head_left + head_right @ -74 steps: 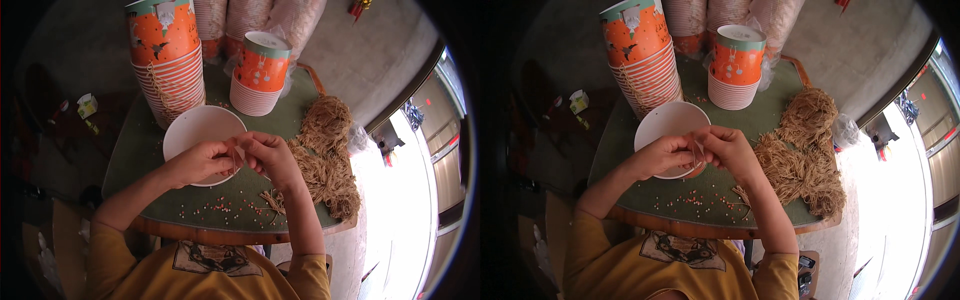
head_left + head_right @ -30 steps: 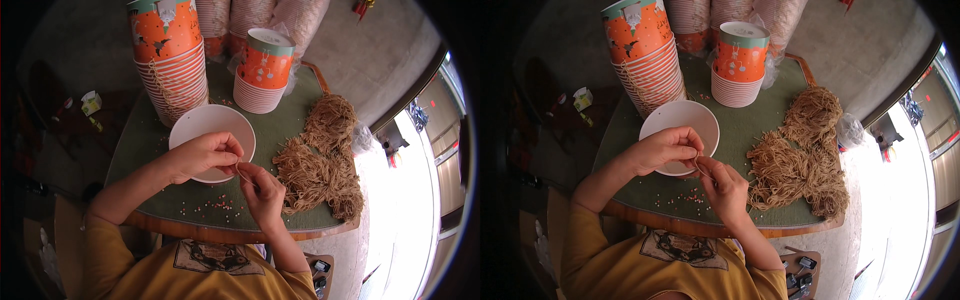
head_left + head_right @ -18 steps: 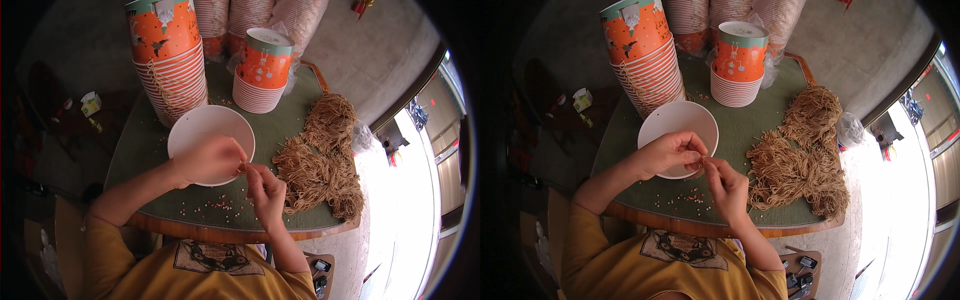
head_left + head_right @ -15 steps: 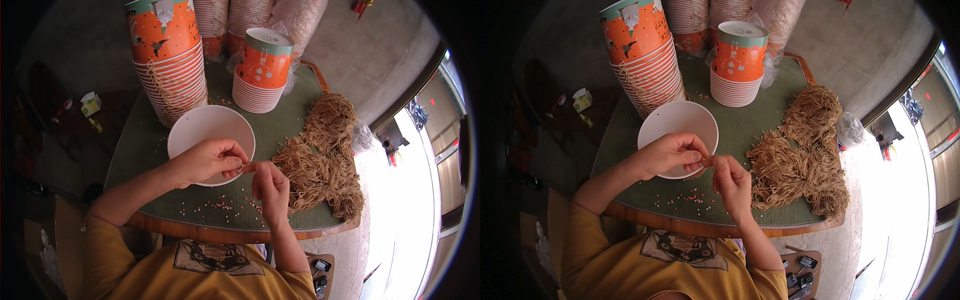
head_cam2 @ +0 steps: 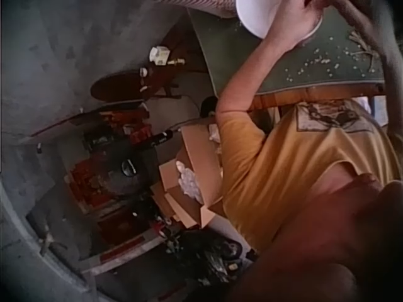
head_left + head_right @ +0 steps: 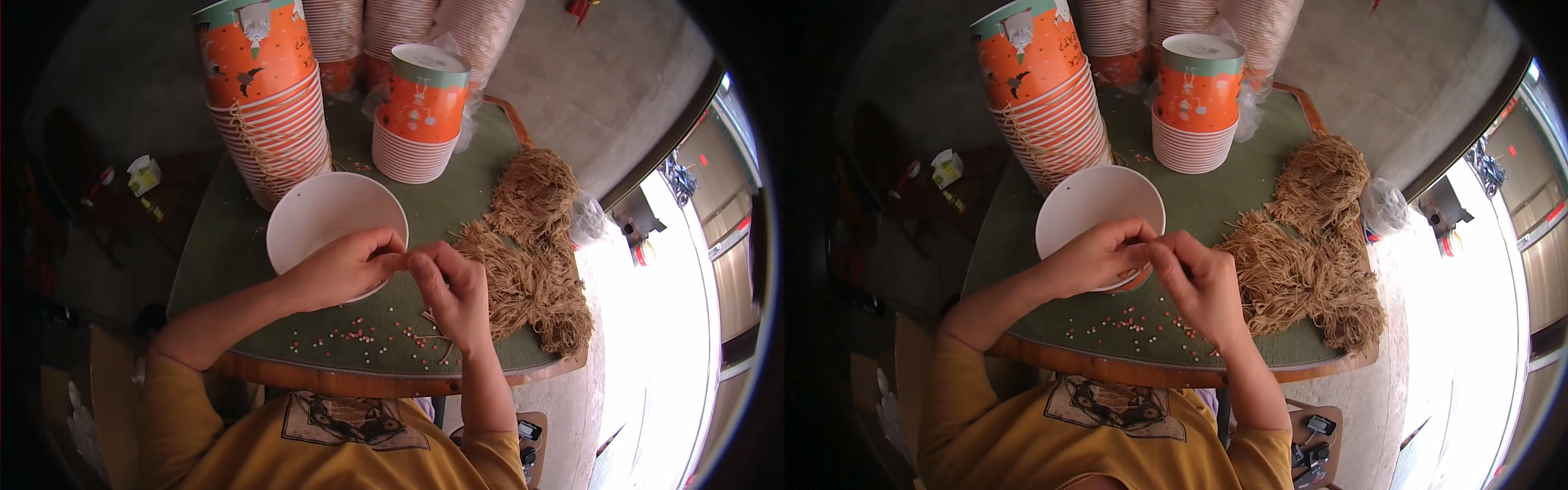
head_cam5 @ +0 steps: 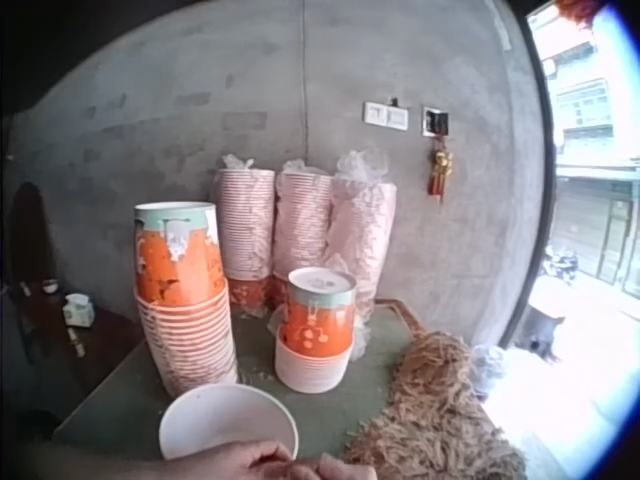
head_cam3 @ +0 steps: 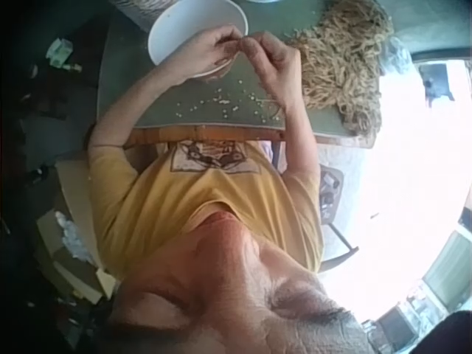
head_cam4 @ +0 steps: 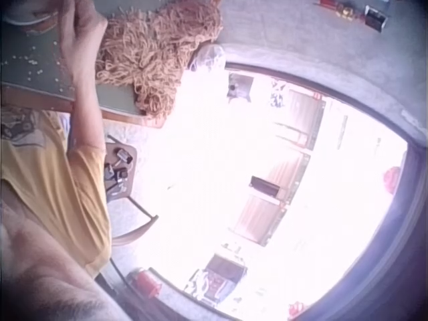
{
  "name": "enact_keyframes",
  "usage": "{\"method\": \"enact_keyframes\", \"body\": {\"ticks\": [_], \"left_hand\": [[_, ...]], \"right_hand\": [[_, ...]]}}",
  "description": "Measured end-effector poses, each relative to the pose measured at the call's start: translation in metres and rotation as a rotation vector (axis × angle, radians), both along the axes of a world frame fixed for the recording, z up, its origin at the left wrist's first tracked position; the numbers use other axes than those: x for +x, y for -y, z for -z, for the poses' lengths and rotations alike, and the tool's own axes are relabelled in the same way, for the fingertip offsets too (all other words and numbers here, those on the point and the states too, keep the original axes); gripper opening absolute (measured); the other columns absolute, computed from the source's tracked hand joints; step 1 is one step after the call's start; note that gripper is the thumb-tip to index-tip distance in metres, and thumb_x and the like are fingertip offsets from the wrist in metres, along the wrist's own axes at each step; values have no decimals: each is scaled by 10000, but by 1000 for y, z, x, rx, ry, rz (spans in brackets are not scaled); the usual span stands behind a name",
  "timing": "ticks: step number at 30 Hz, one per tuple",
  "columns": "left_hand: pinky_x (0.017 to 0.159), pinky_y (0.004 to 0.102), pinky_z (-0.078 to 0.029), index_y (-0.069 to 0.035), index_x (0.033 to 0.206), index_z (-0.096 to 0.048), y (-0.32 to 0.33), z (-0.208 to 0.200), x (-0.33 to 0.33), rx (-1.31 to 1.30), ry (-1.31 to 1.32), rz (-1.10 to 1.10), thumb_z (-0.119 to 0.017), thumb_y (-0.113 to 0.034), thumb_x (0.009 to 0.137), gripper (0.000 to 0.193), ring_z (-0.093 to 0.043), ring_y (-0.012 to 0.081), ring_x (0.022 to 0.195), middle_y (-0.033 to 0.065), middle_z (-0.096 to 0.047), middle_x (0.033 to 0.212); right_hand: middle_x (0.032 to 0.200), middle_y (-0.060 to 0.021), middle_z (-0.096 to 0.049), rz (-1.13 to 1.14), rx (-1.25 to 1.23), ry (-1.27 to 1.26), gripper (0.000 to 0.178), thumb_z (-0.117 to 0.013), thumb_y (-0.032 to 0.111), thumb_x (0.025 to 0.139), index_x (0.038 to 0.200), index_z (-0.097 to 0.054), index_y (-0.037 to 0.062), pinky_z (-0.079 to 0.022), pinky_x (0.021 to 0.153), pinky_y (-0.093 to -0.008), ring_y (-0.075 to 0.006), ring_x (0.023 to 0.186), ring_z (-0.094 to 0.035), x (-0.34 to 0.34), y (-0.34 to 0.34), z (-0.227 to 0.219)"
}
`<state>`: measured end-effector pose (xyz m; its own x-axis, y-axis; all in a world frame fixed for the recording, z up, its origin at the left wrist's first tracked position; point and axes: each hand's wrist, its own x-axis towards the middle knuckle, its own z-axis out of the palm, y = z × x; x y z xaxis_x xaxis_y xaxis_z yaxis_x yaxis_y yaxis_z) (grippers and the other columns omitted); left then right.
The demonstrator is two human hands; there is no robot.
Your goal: Threading elastic cords through pre-punched holes in paper buckets and securing them with beads.
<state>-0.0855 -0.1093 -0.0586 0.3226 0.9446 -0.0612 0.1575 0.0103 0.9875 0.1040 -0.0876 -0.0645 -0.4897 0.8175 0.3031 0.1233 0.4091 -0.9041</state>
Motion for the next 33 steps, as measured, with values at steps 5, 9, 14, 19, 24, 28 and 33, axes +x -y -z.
{"method": "enact_keyframes", "body": {"ticks": [5,9,14,19,24,28,33], "left_hand": [[656,230,-439,-4,971,-560,-1,0,-7,-62,54,66,-536,-143,984,142,-500,62,708,-12,-536,800],[647,192,-423,-31,1013,-570,0,1,-7,-134,83,82,-516,-183,999,162,-492,33,720,-26,-551,830],[636,187,-420,-30,1005,-578,-3,1,-6,-169,115,69,-528,-187,994,165,-491,29,709,-25,-566,835],[618,205,-437,-12,969,-576,-2,-4,-2,-179,141,24,-550,-139,977,130,-522,49,695,-7,-571,823],[640,205,-449,-23,1007,-566,-2,-2,-5,-189,115,-12,-547,-119,973,104,-541,57,737,6,-588,878],[668,230,-478,-23,1018,-561,1,-9,-5,-223,97,-30,-534,-71,960,80,-553,82,759,25,-582,889],[673,235,-482,-10,1020,-552,2,-9,-9,-184,113,-31,-534,-44,947,83,-550,87,757,40,-575,923]], "right_hand": [[619,53,-532,-49,-383,-235,320,-518,298,995,942,-697,37,-277,465,-181,-5,513,-364,-5,-20,7],[678,55,-555,-33,-507,-252,286,-536,286,990,1028,-666,35,-319,500,-173,-2,554,-408,3,-11,19],[757,27,-601,161,-128,-197,139,-704,82,872,906,-590,11,-432,576,-193,-29,640,-517,-3,8,41],[721,-20,-580,192,13,-122,133,-706,77,863,873,-586,19,-425,535,-216,-51,585,-499,-12,20,40],[689,-6,-563,262,275,-42,109,-720,30,835,878,-620,26,-422,534,-221,-61,577,-498,-21,28,39],[671,-37,-571,285,435,35,155,-735,25,807,936,-650,36,-442,514,-254,-116,559,-537,-19,29,40],[648,-37,-539,317,682,198,284,-742,57,776,1051,-675,73,-448,482,-326,-193,542,-546,-15,29,40]]}}
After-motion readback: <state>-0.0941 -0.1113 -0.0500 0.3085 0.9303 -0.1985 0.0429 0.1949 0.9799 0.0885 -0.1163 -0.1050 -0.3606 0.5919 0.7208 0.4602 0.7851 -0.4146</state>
